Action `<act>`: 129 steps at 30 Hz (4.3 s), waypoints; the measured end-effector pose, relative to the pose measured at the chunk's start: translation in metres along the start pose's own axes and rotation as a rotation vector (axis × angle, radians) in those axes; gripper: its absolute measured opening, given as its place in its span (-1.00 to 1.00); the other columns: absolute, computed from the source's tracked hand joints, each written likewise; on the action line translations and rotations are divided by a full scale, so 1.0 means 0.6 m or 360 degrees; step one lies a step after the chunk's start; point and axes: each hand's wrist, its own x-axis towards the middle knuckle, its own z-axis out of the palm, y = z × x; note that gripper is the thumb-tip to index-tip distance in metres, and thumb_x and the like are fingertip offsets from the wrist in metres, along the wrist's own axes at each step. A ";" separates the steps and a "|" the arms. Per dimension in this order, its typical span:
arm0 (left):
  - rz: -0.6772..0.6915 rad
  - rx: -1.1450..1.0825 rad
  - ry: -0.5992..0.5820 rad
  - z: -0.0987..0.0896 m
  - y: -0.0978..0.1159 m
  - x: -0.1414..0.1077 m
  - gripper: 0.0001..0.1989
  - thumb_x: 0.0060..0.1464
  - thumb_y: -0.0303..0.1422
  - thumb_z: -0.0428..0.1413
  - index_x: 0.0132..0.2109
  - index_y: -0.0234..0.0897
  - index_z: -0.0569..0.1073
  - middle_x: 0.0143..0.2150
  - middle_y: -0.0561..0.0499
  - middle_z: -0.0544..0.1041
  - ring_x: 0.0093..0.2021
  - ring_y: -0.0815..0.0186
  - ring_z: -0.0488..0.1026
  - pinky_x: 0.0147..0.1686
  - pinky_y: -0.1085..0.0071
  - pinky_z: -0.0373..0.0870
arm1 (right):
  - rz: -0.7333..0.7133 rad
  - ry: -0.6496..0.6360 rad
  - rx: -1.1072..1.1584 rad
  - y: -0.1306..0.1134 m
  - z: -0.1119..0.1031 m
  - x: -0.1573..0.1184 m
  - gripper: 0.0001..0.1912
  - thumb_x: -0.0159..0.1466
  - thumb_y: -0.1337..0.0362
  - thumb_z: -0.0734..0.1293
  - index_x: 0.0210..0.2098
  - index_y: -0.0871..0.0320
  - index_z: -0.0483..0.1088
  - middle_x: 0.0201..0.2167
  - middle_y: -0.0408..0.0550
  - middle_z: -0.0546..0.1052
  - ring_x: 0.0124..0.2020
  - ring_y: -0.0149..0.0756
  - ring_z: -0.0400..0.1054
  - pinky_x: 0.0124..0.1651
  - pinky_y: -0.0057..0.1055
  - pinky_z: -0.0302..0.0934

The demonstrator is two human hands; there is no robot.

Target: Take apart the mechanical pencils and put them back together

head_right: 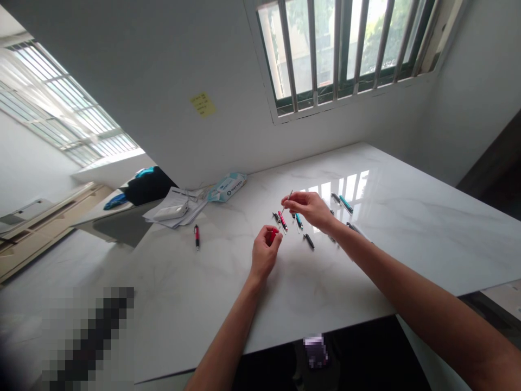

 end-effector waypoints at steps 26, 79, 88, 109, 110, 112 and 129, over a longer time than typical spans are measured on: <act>-0.0050 -0.0247 0.0475 -0.020 0.000 0.017 -0.63 0.06 -0.12 0.31 -0.09 -0.28 0.55 -0.33 0.06 0.55 -0.55 0.51 0.20 -0.54 0.52 0.15 | 0.0005 -0.0458 -0.1519 -0.012 -0.010 -0.016 -0.76 0.30 0.34 0.41 -0.02 0.12 0.50 -0.32 -0.09 0.65 -0.35 -0.28 0.46 -0.28 -0.41 0.19; 0.0170 0.0950 -0.0366 0.019 0.021 -0.017 -0.85 0.18 -0.29 0.18 -0.16 -0.15 0.64 -0.30 0.06 0.65 -0.44 0.37 0.42 -0.29 0.44 0.36 | 0.0694 -0.0906 -0.1697 -0.057 -0.052 -0.030 -0.90 0.28 0.42 0.33 -0.24 0.20 0.49 -0.51 -0.05 0.63 -0.46 -0.32 0.52 -0.41 -0.47 0.20; 0.0096 0.1181 -0.0371 0.036 0.035 -0.017 -0.91 0.17 -0.35 0.16 -0.20 -0.13 0.58 -0.33 0.04 0.64 -0.37 0.29 0.51 -0.27 0.40 0.33 | 0.0751 -0.1049 -0.1764 -0.056 -0.045 -0.035 -0.90 0.18 0.42 0.35 -0.32 0.18 0.50 -0.58 -0.09 0.61 -0.48 -0.27 0.52 -0.39 -0.44 0.23; 0.0211 0.1420 -0.0447 0.056 0.034 -0.018 -0.76 0.25 -0.35 0.11 -0.09 -0.07 0.68 -0.12 -0.06 0.68 -0.17 0.17 0.57 -0.16 0.33 0.38 | 0.0842 -0.1122 -0.1766 -0.068 -0.032 -0.038 -0.77 0.19 0.37 0.36 -0.59 0.20 0.52 -0.51 0.01 0.64 -0.50 -0.29 0.45 -0.37 -0.39 0.22; 0.0220 0.1434 -0.0453 0.057 0.033 -0.018 -0.76 0.25 -0.36 0.11 -0.09 -0.07 0.68 -0.12 -0.06 0.68 -0.18 0.17 0.57 -0.17 0.34 0.38 | 0.0844 -0.1125 -0.1753 -0.067 -0.032 -0.037 -0.76 0.20 0.36 0.36 -0.58 0.20 0.52 -0.51 0.02 0.64 -0.50 -0.29 0.45 -0.37 -0.39 0.22; 0.0227 0.1447 -0.0451 0.057 0.032 -0.017 -0.77 0.24 -0.36 0.12 -0.09 -0.07 0.68 -0.14 -0.06 0.67 -0.19 0.17 0.57 -0.18 0.34 0.38 | 0.0851 -0.1124 -0.1736 -0.068 -0.033 -0.037 -0.75 0.22 0.35 0.35 -0.58 0.20 0.52 -0.50 0.02 0.64 -0.49 -0.28 0.45 -0.36 -0.38 0.22; 0.0167 0.1468 -0.0381 0.067 0.026 -0.001 -0.76 0.19 -0.40 0.14 -0.09 -0.08 0.66 -0.16 -0.08 0.67 -0.21 0.13 0.57 -0.18 0.31 0.39 | 0.0819 -0.1147 -0.1746 -0.062 -0.037 -0.038 -0.76 0.20 0.36 0.34 -0.59 0.18 0.49 -0.51 0.00 0.64 -0.51 -0.26 0.45 -0.39 -0.39 0.21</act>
